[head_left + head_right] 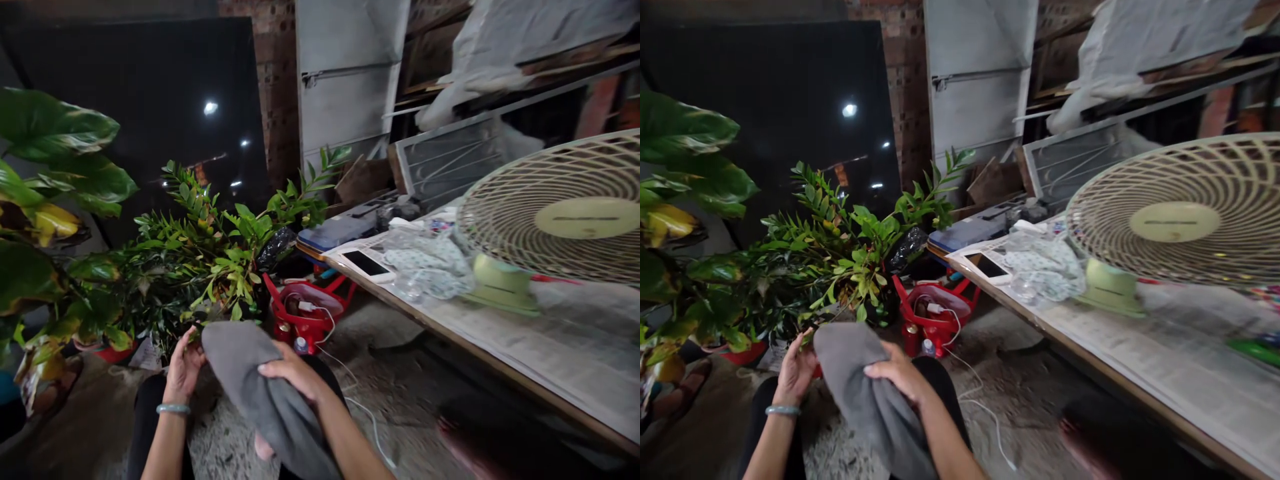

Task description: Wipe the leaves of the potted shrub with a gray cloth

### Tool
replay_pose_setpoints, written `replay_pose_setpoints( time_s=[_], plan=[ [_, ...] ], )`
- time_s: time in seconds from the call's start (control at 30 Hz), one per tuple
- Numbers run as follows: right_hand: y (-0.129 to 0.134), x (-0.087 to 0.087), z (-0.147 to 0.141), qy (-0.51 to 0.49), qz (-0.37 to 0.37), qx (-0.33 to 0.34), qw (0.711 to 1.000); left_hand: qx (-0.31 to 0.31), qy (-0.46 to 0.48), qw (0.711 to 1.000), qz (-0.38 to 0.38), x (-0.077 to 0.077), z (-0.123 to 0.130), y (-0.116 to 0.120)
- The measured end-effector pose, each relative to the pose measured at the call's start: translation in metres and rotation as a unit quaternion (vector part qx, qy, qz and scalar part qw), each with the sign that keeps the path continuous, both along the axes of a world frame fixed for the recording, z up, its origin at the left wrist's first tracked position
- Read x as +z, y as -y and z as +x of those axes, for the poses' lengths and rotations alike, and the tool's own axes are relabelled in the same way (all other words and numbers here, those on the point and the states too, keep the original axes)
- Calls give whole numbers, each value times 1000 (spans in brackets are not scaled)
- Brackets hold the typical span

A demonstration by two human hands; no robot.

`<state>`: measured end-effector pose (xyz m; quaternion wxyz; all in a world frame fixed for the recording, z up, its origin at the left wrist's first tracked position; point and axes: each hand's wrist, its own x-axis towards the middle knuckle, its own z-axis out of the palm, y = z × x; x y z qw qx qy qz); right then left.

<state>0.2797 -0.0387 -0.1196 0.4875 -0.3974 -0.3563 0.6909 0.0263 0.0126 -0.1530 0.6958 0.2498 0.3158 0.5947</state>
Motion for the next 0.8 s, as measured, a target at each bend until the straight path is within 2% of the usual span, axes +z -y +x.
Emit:
replay_pose_setpoints(
  time_s=[0.07, 0.13, 0.2, 0.27, 0.33, 0.43, 0.47, 0.53, 0.6, 0.7, 0.77, 0.8],
  plan=[
    [-6, 7, 26, -47, -29, -115, 992, -20, -7, 1000, 1, 3, 0, 2],
    [-31, 25, 41, -103, -49, -238, 965, -33, -17, 999, 2, 8, 2, 5],
    [-61, 43, 36, -125, -48, -288, 948, -27, -38, 999, -4, 13, 6, 7],
    [-81, 51, 15, -109, -46, -262, 958, -15, -71, 997, -11, 17, 10, 9],
    [-79, 44, -12, -68, -46, -192, 978, 0, -101, 995, -9, 20, 11, 10],
    [-40, 12, -34, 35, -22, -39, 998, 17, -119, 993, 1, 21, 8, 10],
    [-24, 0, -31, 54, -6, -10, 998, 20, -118, 993, 2, 20, 6, 10],
    [0, -17, -13, 62, -14, -8, 998, 21, -113, 993, -1, 19, 3, 10],
    [6, -18, 13, 30, -39, -68, 996, 17, -109, 994, -7, 16, 2, 11],
    [-20, 6, 41, -49, -55, -249, 966, 11, -114, 993, -15, 13, 4, 12],
    [-44, 26, 37, -89, -45, -337, 936, 11, -123, 992, -18, 12, 6, 13],
    [-53, 32, 28, -95, -38, -346, 933, 13, -130, 991, -19, 12, 6, 13]
  ],
)
